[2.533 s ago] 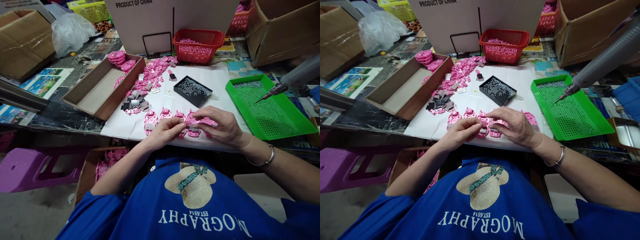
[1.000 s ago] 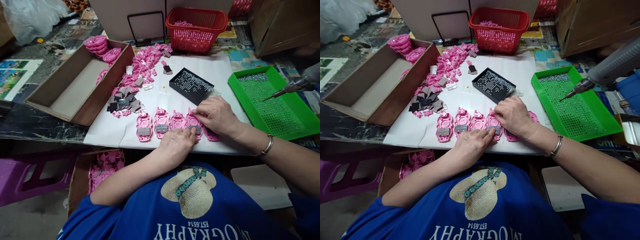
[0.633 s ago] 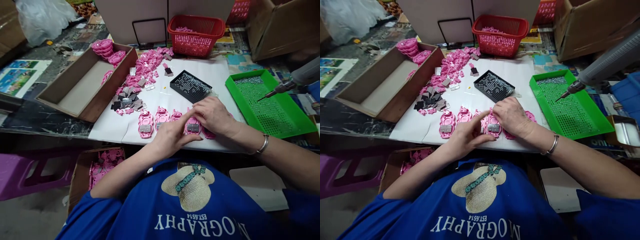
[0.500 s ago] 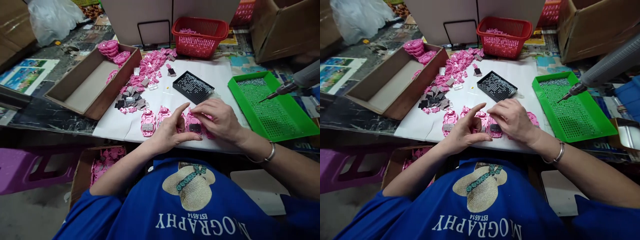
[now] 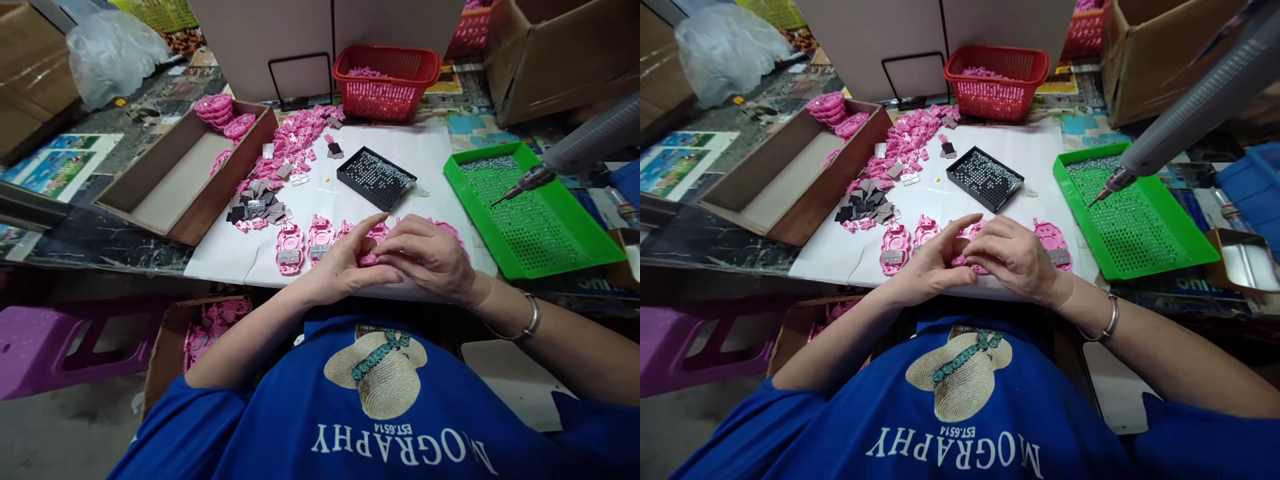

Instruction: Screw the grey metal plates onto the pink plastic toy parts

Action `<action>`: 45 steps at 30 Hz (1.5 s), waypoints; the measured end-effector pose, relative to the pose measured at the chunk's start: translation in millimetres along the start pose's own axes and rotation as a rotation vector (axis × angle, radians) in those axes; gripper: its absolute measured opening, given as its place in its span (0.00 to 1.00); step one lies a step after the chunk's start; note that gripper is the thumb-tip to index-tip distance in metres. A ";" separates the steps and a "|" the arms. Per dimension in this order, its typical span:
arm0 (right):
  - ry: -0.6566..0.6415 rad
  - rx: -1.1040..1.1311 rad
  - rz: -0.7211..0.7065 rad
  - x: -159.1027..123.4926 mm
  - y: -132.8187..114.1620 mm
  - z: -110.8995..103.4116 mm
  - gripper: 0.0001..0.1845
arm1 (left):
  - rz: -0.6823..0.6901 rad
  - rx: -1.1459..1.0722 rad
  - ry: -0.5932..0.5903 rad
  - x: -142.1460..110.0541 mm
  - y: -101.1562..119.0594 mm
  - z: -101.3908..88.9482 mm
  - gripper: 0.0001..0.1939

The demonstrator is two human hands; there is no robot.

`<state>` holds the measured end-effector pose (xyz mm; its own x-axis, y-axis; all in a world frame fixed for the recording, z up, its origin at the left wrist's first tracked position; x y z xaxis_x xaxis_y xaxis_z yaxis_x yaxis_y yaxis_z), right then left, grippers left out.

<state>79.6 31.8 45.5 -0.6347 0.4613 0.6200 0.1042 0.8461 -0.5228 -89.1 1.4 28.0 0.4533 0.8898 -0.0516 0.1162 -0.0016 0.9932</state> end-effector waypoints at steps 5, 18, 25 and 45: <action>0.101 -0.206 -0.145 -15.1 -2.6 -22.8 0.09 | -0.117 -0.125 -0.053 0.5 4.1 1.8 0.25; 0.035 -0.092 -0.005 -37.6 5.4 -36.2 0.15 | -0.111 -0.045 -0.021 16.8 7.9 18.6 0.22; 0.111 -0.129 0.094 -42.9 5.3 -40.1 0.12 | -0.119 -0.047 0.034 23.8 5.3 26.3 0.22; -0.191 -0.465 0.182 -34.0 50.7 -45.3 0.11 | 0.347 1.584 -0.025 25.2 -7.5 52.9 0.12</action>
<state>141.1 71.2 24.4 -0.6979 0.5917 0.4035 0.5268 0.8058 -0.2705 -31.8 -0.2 13.7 0.6621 0.7392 0.1229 0.7490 -0.6477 -0.1393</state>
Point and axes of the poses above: each hand's wrist, its own x-axis towards the middle knuckle, its own z-axis out of the palm, y = z × x, the point moved 2 cm from there along x, towards the middle knuckle, and after that the axes turned 7 degrees about x, right-handed, at the moved point
